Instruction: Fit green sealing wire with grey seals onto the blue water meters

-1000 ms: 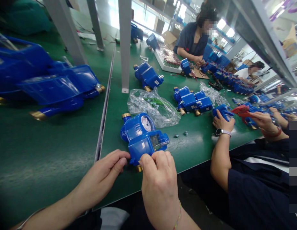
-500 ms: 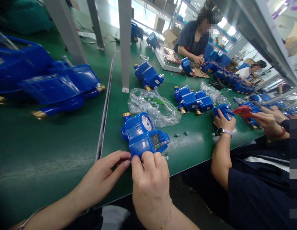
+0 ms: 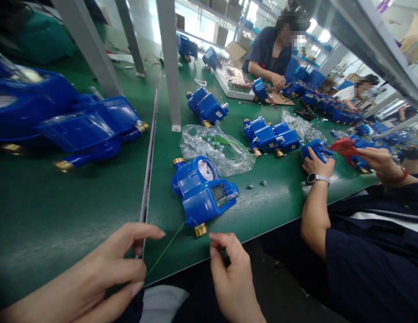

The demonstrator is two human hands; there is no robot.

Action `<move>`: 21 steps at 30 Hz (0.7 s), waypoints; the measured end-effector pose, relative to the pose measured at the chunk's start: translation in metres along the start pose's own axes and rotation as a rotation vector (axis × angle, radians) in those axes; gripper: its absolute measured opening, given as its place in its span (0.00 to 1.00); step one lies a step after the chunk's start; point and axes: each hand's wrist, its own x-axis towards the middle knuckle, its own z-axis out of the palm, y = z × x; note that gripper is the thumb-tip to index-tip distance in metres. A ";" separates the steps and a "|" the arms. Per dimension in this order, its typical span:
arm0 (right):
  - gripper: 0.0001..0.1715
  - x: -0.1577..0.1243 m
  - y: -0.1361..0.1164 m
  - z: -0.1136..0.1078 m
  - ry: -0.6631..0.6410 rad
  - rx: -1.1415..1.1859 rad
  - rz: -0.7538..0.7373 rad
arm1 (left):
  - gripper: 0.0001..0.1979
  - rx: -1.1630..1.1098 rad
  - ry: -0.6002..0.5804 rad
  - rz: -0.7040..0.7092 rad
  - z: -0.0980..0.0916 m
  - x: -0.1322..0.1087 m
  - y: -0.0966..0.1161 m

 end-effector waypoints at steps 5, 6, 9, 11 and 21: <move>0.09 -0.007 0.005 0.014 0.127 0.635 0.218 | 0.09 -0.301 -0.296 0.181 0.002 0.022 0.012; 0.10 -0.008 0.003 0.014 0.160 0.694 0.214 | 0.09 -0.375 -0.297 0.180 0.007 0.025 0.013; 0.10 -0.011 0.000 0.012 0.244 0.741 0.198 | 0.14 -0.485 -0.244 0.149 0.024 0.028 0.011; 0.10 -0.011 -0.001 0.010 0.282 0.752 0.240 | 0.13 -0.471 -0.187 0.076 0.033 0.027 0.011; 0.08 -0.010 -0.018 0.009 0.045 1.216 0.518 | 0.07 -0.089 -0.085 0.147 0.047 0.037 0.017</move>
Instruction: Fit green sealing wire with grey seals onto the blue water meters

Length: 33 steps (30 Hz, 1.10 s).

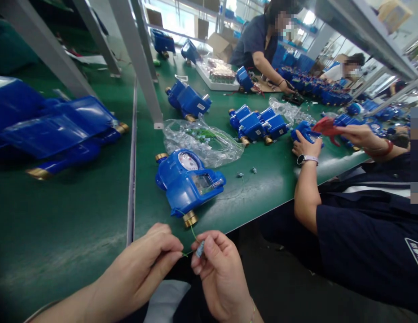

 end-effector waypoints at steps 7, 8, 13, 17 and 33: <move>0.07 -0.005 -0.002 0.009 -0.076 0.019 0.013 | 0.07 0.032 0.068 0.084 0.010 0.001 0.003; 0.07 -0.006 -0.002 0.009 -0.078 0.019 0.017 | 0.07 0.035 0.065 0.084 0.010 0.001 0.003; 0.06 -0.006 0.000 0.008 -0.088 0.012 0.020 | 0.08 0.017 0.066 0.079 0.010 0.002 0.003; 0.06 -0.005 0.000 0.008 -0.093 0.009 0.022 | 0.08 0.006 0.074 0.073 0.011 0.002 0.003; 0.13 -0.002 0.003 0.008 -0.036 0.005 0.043 | 0.10 0.182 0.069 0.169 0.007 0.004 0.007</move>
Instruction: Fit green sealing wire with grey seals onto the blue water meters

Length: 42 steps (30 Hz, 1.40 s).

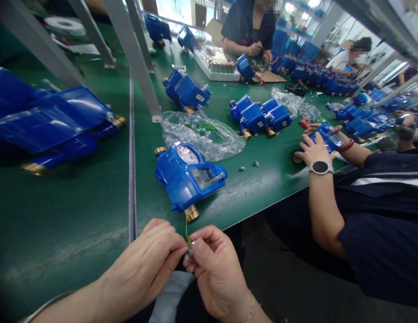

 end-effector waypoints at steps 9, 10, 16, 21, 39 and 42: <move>0.17 0.003 0.005 0.000 -0.030 -0.052 -0.072 | 0.09 -0.267 0.017 -0.151 0.012 -0.012 -0.006; 0.19 0.004 0.006 0.000 -0.028 -0.064 -0.088 | 0.12 -0.327 0.024 -0.174 0.012 -0.013 -0.006; 0.32 0.009 0.002 0.002 -0.031 -0.165 -0.166 | 0.14 -0.567 -0.219 -0.252 -0.001 -0.010 -0.012; 0.35 0.006 0.003 0.003 -0.112 -0.387 -0.303 | 0.07 -0.720 -0.166 -0.413 -0.008 -0.008 -0.011; 0.15 0.011 0.016 0.014 -0.230 -0.138 0.042 | 0.08 -0.647 0.037 -0.408 -0.002 -0.008 -0.004; 0.13 0.015 0.015 0.013 -0.325 0.056 0.253 | 0.09 -0.496 0.024 -0.354 -0.004 -0.010 -0.006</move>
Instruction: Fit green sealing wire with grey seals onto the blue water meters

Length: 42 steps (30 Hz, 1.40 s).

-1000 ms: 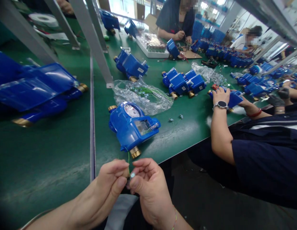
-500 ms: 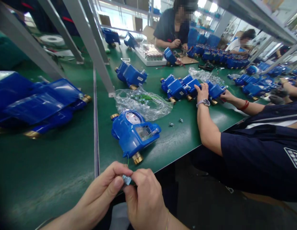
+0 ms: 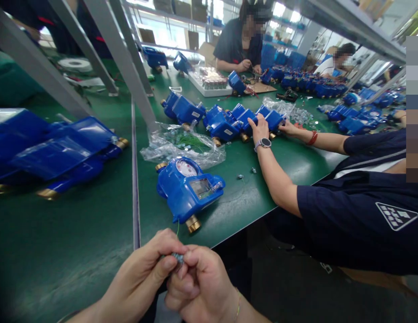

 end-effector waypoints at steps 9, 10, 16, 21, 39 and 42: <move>0.11 -0.011 -0.005 -0.010 0.160 -1.686 -0.839 | 0.12 0.352 0.029 -0.146 -0.026 -0.020 -0.006; 0.11 -0.010 -0.003 -0.009 0.135 -1.814 -0.911 | 0.16 0.350 -0.071 -0.194 -0.026 -0.020 -0.006; 0.10 -0.005 0.006 -0.002 0.096 -1.770 -0.861 | 0.18 0.295 -0.138 -0.171 -0.013 -0.020 -0.004; 0.17 -0.003 0.013 0.003 0.094 -0.824 -0.235 | 0.17 0.304 -0.101 0.010 -0.015 -0.017 -0.004; 0.06 -0.004 0.018 -0.003 0.329 -1.667 -0.898 | 0.20 0.081 -0.019 -0.267 -0.013 -0.007 0.002; 0.15 -0.003 0.015 -0.001 0.260 -1.358 -0.586 | 0.19 0.133 -0.025 -0.227 -0.012 -0.008 0.003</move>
